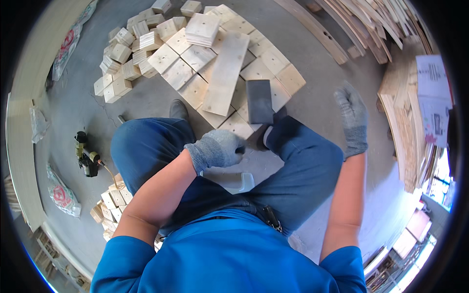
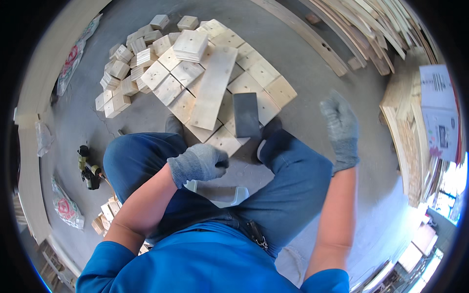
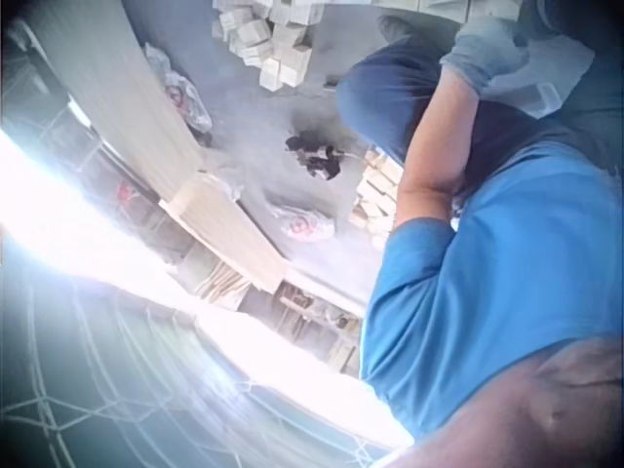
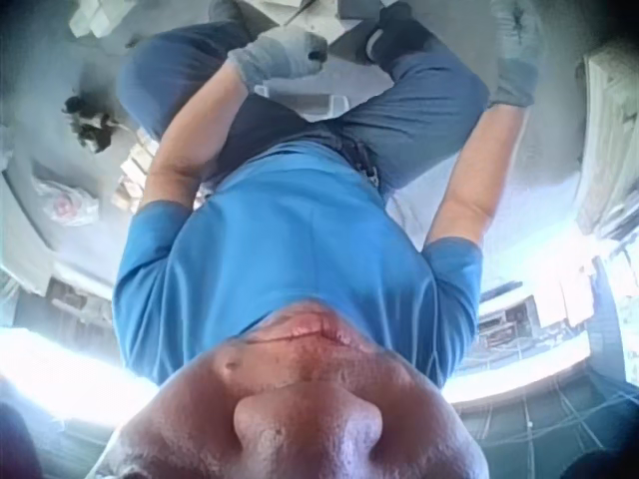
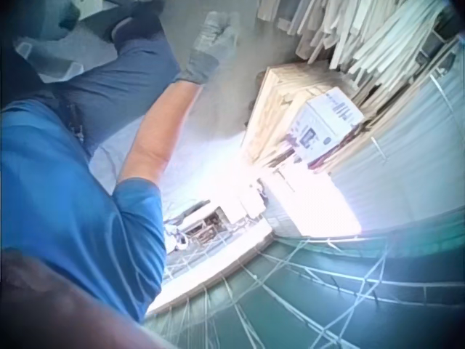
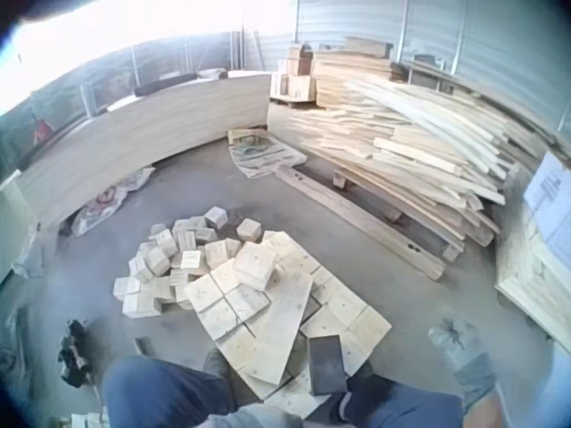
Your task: The person sits on the floor and sands small wooden blocks using a sanding block. They pick up each block, sand its surfaces, and place it on a pile of finished pieces. The process is repeated for multiple blocks.
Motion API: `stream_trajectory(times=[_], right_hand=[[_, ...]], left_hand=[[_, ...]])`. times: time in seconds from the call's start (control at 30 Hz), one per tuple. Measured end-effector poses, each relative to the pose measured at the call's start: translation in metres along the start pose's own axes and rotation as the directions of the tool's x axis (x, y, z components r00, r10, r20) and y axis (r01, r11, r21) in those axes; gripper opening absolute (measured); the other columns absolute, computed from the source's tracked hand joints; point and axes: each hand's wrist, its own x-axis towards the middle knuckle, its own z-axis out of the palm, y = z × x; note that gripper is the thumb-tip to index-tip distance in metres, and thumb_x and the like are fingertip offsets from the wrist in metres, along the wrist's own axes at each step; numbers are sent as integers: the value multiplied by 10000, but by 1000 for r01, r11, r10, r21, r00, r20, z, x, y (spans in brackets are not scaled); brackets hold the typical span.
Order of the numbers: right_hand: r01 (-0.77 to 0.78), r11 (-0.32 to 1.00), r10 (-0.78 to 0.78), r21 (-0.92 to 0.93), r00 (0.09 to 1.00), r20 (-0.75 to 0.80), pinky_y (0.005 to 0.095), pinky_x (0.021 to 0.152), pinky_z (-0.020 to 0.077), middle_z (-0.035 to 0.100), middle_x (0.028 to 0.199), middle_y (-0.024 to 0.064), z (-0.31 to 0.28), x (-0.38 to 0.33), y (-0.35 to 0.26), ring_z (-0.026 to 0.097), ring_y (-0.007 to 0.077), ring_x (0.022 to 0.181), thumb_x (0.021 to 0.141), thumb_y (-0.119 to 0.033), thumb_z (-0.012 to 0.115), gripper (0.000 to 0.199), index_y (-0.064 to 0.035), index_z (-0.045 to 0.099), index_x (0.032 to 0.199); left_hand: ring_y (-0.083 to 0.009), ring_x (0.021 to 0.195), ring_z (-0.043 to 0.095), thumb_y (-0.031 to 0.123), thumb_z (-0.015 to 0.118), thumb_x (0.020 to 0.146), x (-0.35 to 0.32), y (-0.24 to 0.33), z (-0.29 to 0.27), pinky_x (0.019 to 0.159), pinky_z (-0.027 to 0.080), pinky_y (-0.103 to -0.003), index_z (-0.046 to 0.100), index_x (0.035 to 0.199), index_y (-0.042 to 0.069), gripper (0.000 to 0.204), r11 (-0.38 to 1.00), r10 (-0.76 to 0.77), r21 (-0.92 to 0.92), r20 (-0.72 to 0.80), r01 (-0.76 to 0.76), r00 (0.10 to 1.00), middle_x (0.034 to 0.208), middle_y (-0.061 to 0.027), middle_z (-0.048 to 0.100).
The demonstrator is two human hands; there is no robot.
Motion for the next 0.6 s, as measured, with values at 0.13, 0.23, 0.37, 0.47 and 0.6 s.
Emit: stream_trajectory(times=[0.13, 0.23, 0.37, 0.47, 0.6], right_hand=[[8, 968, 9, 250, 998, -67, 323, 1030, 568, 756, 1260, 119, 37, -28, -31, 709, 173, 1143, 1058, -201, 753, 439, 16, 652, 1426], [-21, 936, 42, 350, 998, -52, 310, 1020, 574, 760, 1245, 120, 63, -41, -39, 718, 165, 1126, 1048, -160, 762, 424, 17, 656, 1418], [-92, 905, 98, 416, 995, 6, 300, 1011, 582, 766, 1233, 129, 73, -54, -34, 726, 154, 1112, 1041, -119, 762, 406, 16, 662, 1411], [-127, 861, 149, 492, 989, -5, 307, 996, 595, 769, 1228, 139, 68, -50, -43, 733, 164, 1115, 1034, -106, 764, 413, 22, 662, 1413], [-140, 903, 166, 407, 986, -28, 319, 969, 612, 765, 1240, 162, 62, -38, -48, 743, 208, 1132, 995, -112, 793, 489, 33, 648, 1439]], left_hand=[[-387, 1192, 722, 440, 698, 938, 21, -22, 73, 1034, 562, -481, 765, 1295, 138, 472, 957, -151, 286, 342, 51, 928, 1265, -176, 769], [-391, 1275, 686, 491, 678, 940, 37, -56, 137, 1084, 530, -486, 740, 1365, 132, 560, 942, -130, 333, 498, -51, 857, 1368, -189, 731], [-384, 1308, 668, 539, 647, 958, 60, -104, 215, 1119, 500, -490, 716, 1408, 108, 628, 954, -55, 253, 676, -162, 734, 1408, -214, 706], [-384, 1310, 667, 557, 635, 964, 64, -98, 217, 1120, 496, -493, 717, 1406, 98, 642, 985, -82, 158, 778, -68, 623, 1413, -215, 703], [-382, 1309, 667, 573, 616, 976, 69, -89, 208, 1124, 490, -495, 727, 1386, 80, 651, 997, -66, 71, 838, 11, 541, 1413, -217, 704]])
